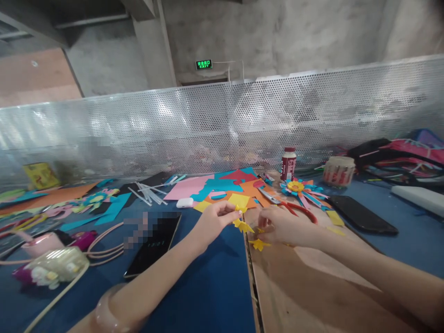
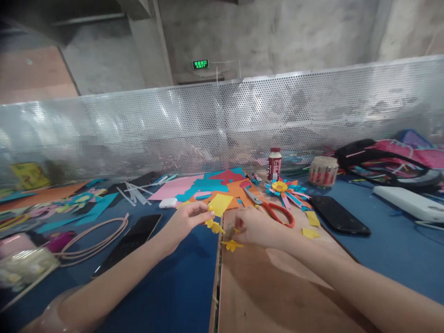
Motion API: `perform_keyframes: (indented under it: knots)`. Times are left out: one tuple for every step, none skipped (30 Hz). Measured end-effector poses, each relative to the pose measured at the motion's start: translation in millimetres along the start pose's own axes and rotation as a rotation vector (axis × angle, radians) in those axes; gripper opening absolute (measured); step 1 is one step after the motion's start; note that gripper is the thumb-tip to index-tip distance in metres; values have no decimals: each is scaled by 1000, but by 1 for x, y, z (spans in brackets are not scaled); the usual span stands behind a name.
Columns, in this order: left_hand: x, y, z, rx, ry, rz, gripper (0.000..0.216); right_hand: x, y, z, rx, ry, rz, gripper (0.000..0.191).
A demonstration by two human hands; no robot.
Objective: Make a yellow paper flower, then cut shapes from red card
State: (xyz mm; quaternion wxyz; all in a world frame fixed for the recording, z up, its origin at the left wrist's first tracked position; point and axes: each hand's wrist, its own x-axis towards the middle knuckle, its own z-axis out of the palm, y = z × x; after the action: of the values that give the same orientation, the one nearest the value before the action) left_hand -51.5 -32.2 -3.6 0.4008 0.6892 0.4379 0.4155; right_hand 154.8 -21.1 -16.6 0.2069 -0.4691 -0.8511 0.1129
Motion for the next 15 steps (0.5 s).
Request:
perform_keyframes:
  knots:
    - [0,0,0,4,-2,-3,20,-1,-1,0,20,-16,37,17]
    - [0,0,0,6,-4,-5,20,-1,-1,0,35,-29,75,17]
    - [0,0,0,6,-7,-7,20,-1,0,0,38,-36,108,16]
    - [0,1,0,4,-9,-7,19,-1,0,-1,28,-38,128,16]
    - [0,1,0,3,-12,-7,19,0,1,-1,6,-36,134,16]
    - [0,1,1,2,-15,-6,18,0,1,-2,-27,-34,133,17]
    - [0,1,1,3,-18,-3,18,0,2,-3,-69,-33,127,18]
    - [0,0,1,5,-19,-1,19,1,1,-3,-114,-37,115,20]
    - [0,0,1,6,-20,1,19,1,1,-3,-160,-44,96,22]
    - [0,0,1,7,-22,1,19,1,1,-2,-209,-47,71,24]
    - [0,0,1,6,-23,-1,19,1,0,0,-261,-40,43,26]
    - [0,0,1,4,-25,-4,19,1,0,1,-305,-22,9,28]
    - [0,0,1,4,-26,-7,19,1,0,3,-336,2,-28,28]
    - [0,0,1,5,-27,-9,18,1,0,5,-356,20,-60,28]
    - [0,1,1,7,-27,-10,18,0,0,6,-369,43,-85,28]
